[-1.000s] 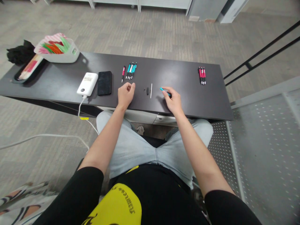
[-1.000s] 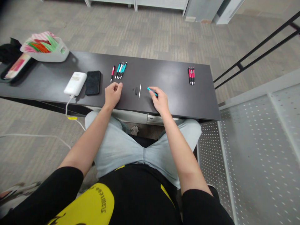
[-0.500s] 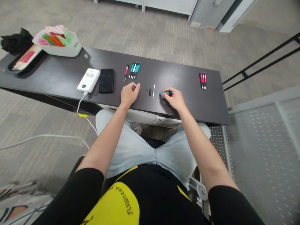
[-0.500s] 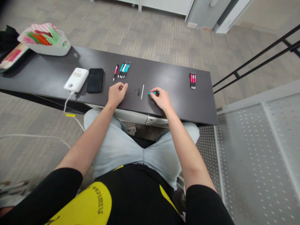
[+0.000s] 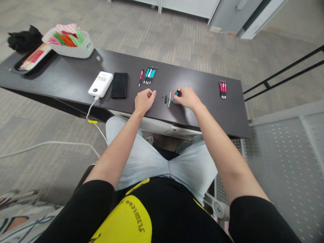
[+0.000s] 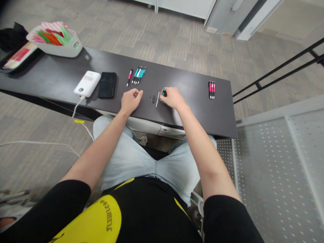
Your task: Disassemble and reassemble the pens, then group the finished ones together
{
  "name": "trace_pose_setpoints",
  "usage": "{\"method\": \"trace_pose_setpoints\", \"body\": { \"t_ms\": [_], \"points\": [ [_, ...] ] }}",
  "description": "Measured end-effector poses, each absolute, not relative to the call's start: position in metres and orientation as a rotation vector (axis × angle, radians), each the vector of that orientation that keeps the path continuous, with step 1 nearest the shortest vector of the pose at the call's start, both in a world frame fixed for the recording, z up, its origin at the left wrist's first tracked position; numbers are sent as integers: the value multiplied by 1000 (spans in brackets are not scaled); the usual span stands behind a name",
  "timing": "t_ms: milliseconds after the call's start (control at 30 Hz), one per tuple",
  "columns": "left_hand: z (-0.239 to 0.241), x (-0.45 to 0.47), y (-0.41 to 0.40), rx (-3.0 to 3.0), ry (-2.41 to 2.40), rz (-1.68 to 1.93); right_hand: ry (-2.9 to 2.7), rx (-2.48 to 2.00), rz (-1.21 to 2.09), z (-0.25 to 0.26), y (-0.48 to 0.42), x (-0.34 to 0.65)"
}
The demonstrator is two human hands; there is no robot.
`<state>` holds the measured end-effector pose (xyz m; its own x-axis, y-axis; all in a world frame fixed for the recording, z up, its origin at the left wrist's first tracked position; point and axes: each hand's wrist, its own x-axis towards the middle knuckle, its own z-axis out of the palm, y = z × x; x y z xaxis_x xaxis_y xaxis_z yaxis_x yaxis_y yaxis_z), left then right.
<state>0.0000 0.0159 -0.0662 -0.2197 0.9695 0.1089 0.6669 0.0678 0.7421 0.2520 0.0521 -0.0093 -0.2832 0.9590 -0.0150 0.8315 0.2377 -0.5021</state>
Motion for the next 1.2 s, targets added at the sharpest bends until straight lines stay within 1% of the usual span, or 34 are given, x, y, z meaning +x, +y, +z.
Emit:
{"method": "trace_pose_setpoints", "body": {
  "t_ms": [233, 467, 600, 700, 767, 967, 1200],
  "points": [
    [-71, 0, 18, 1602, 1910, 1037, -2070, -1489, 658, -10, 55, 266],
    [-63, 2, 15, 1588, 1922, 985, -1880, -1566, 673, -9, 47, 293],
    [-65, 1, 16, 1604, 1927, 977, -1937, -1580, 795, -19, 40, 308],
    [-68, 1, 17, 1613, 1933, 986, -2026, -1514, 953, -25, 41, 317],
    [-70, 1, 17, 1618, 1927, 1000, -2072, -1444, 998, -28, 45, 321],
    [-75, -2, 19, 1616, 1923, 1024, -2242, -1371, 777, -32, 57, 321],
    [-77, -3, 21, 1601, 1919, 1024, -2216, -1314, 742, -42, 50, 309]
  ]
}}
